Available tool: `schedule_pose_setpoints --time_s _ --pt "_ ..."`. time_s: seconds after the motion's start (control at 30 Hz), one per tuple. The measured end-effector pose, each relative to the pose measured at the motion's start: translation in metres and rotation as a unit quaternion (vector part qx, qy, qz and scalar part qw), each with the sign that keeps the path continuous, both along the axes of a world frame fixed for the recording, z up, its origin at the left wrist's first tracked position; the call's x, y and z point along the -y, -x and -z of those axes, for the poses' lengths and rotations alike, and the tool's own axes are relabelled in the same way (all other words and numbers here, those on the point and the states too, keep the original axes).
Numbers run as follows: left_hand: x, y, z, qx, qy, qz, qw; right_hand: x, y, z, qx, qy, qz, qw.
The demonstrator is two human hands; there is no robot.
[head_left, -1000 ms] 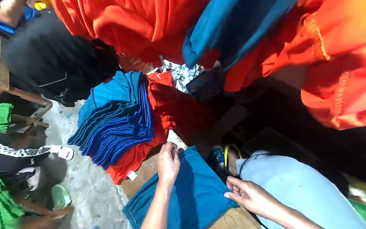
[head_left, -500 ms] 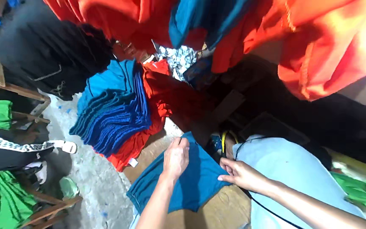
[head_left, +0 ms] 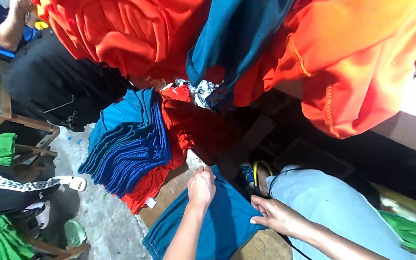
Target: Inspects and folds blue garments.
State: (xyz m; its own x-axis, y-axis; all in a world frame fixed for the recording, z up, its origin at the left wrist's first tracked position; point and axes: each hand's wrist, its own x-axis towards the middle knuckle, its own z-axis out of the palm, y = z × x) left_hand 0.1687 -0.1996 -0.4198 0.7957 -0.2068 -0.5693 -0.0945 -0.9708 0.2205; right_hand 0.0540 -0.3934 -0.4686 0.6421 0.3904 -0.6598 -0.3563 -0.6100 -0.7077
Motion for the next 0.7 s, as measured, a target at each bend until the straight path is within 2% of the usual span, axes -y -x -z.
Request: schedule_pose_setpoints --time_s 0.13,0.23,0.33,0.43,0.53,0.57,0.63,0.7 --pt "-0.002 -0.010 0.008 0.074 0.004 -0.010 0.997 0.000 0.002 0.000 -0.005 -0.006 0.008 1.000" --pt "-0.007 -0.018 0.017 0.084 0.016 -0.086 0.993 0.001 0.001 0.000 -0.005 -0.012 0.007 1.000" --pt "-0.020 -0.019 0.019 0.115 0.117 -0.127 0.978 0.001 0.001 -0.001 -0.012 -0.007 0.007 1.000" --pt "-0.024 -0.008 0.013 0.122 0.203 -0.063 0.969 0.001 0.000 -0.001 -0.018 -0.004 0.003 1.000" --pt "-0.023 0.004 0.015 0.079 0.148 0.034 0.985 -0.001 -0.002 -0.001 -0.018 0.000 -0.002 1.000" --pt "-0.025 0.010 0.020 0.091 0.131 0.058 0.986 -0.002 -0.002 -0.002 -0.017 0.001 -0.001 1.000" --pt "-0.033 0.024 0.032 0.180 0.141 0.072 0.971 -0.001 0.002 -0.002 0.022 -0.004 0.021 1.000" --pt "-0.039 0.038 0.042 0.251 0.190 0.044 0.948 -0.001 0.009 0.000 0.133 -0.013 0.087 0.987"
